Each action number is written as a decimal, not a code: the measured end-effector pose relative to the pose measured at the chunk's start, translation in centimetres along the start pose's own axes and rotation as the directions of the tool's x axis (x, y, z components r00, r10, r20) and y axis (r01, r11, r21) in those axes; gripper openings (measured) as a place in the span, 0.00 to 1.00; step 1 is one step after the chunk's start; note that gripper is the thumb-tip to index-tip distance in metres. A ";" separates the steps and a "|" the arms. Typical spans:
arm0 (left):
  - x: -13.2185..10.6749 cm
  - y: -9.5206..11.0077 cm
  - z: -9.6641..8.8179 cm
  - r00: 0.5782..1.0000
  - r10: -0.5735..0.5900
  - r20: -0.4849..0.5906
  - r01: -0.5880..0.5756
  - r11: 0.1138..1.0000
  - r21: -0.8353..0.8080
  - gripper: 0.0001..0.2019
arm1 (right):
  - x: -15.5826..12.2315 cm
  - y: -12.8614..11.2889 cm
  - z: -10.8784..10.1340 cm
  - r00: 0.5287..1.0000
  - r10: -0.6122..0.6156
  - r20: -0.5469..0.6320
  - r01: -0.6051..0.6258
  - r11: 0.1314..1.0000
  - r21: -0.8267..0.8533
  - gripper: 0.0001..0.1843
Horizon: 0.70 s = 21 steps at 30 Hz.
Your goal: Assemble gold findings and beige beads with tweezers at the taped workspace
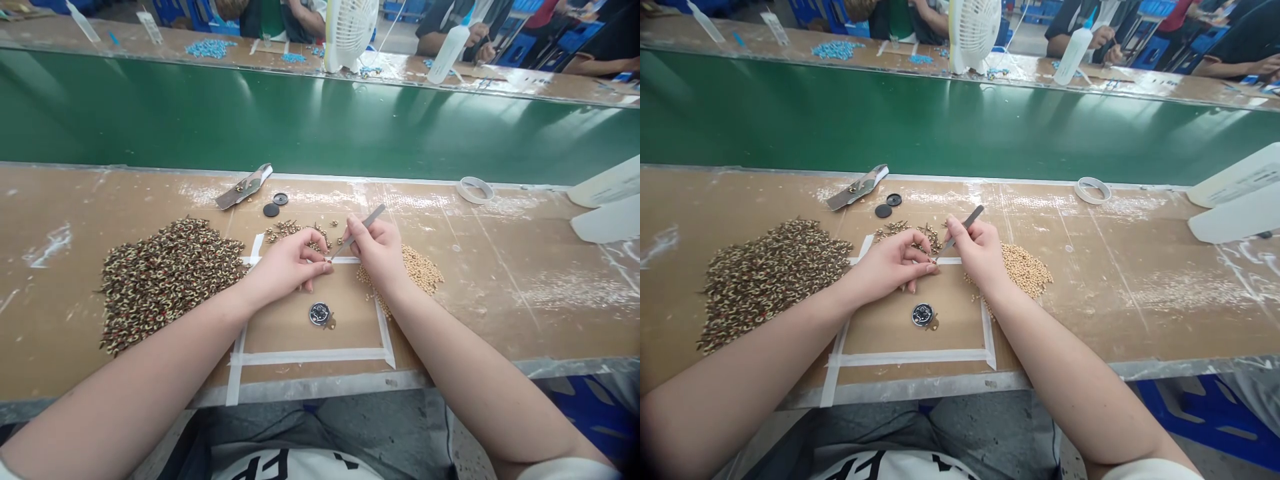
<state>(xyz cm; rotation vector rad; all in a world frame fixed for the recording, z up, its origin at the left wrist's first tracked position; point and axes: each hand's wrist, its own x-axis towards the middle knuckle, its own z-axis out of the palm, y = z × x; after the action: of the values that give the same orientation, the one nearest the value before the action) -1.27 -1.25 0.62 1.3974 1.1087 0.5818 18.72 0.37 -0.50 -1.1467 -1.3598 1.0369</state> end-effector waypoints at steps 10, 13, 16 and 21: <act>0.0 -0.1 0.0 1.000 0.015 0.009 -0.015 1.000 -0.013 0.15 | -0.1 0.1 0.0 1.000 -0.009 0.009 0.009 1.000 -0.004 0.25; 0.0 -0.1 0.0 1.000 0.021 0.002 -0.021 1.000 -0.013 0.15 | -0.2 -0.1 0.0 1.000 -0.016 0.007 0.016 0.999 -0.034 0.25; 0.0 0.0 0.0 1.000 0.020 -0.008 -0.020 0.999 -0.029 0.16 | -0.2 -0.2 0.0 1.000 -0.028 -0.002 0.028 0.999 -0.045 0.25; 0.1 0.1 0.0 0.999 0.017 -0.029 -0.019 0.997 -0.075 0.18 | -0.2 -0.1 0.1 0.999 -0.037 -0.004 0.036 0.999 -0.033 0.25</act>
<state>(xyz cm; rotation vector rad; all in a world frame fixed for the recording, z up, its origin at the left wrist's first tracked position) -1.16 -1.17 0.66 1.3385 1.0871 0.6519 18.59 0.16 -0.42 -1.1435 -1.3933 0.9885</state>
